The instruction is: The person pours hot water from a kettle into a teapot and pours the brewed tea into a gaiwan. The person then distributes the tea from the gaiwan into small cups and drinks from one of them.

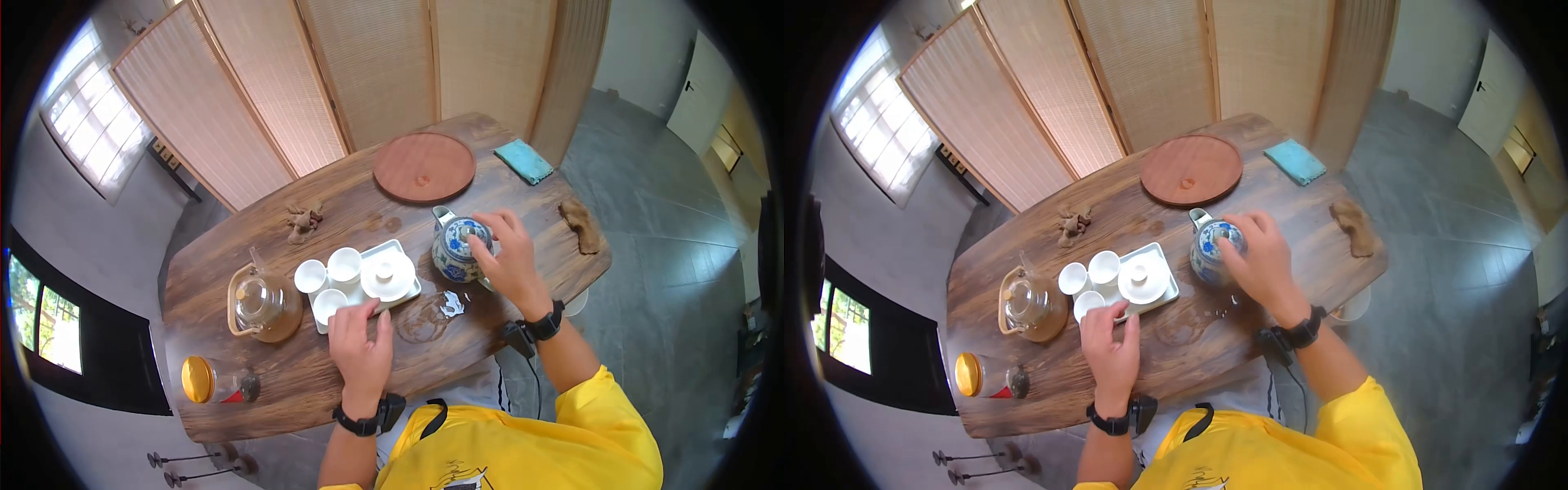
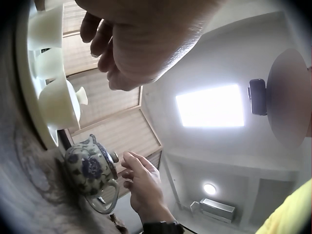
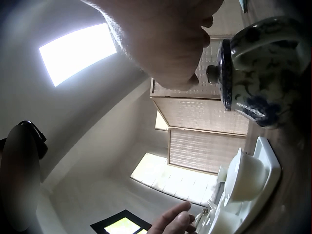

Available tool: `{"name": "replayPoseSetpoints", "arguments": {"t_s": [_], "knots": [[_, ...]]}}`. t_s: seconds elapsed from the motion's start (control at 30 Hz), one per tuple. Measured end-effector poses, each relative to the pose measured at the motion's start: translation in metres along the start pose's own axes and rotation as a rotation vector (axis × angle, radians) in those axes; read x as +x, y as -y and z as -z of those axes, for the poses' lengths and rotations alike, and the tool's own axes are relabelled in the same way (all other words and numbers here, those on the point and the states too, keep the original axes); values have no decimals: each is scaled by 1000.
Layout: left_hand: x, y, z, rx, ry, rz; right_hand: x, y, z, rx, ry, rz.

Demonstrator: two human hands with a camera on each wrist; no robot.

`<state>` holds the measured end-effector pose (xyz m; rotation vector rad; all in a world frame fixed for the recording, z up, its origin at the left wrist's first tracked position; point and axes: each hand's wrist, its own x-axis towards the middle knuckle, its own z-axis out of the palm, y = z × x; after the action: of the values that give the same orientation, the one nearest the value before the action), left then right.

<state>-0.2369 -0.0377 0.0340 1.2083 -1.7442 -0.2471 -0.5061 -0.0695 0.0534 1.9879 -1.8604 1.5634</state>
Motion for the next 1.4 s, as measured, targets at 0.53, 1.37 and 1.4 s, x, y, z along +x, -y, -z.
{"name": "replayPoseSetpoints", "arguments": {"t_s": [0.53, 1.37, 1.4], "knots": [[63, 19, -43, 296, 228, -107, -70, -24, 7, 174, -91, -139], [-28, -18, -42, 48, 312, -132, -73, -17, -13, 540, -8, -511], [-28, -18, -43, 67, 313, -135, -74, -19, -17, 566, -25, -516]]}}
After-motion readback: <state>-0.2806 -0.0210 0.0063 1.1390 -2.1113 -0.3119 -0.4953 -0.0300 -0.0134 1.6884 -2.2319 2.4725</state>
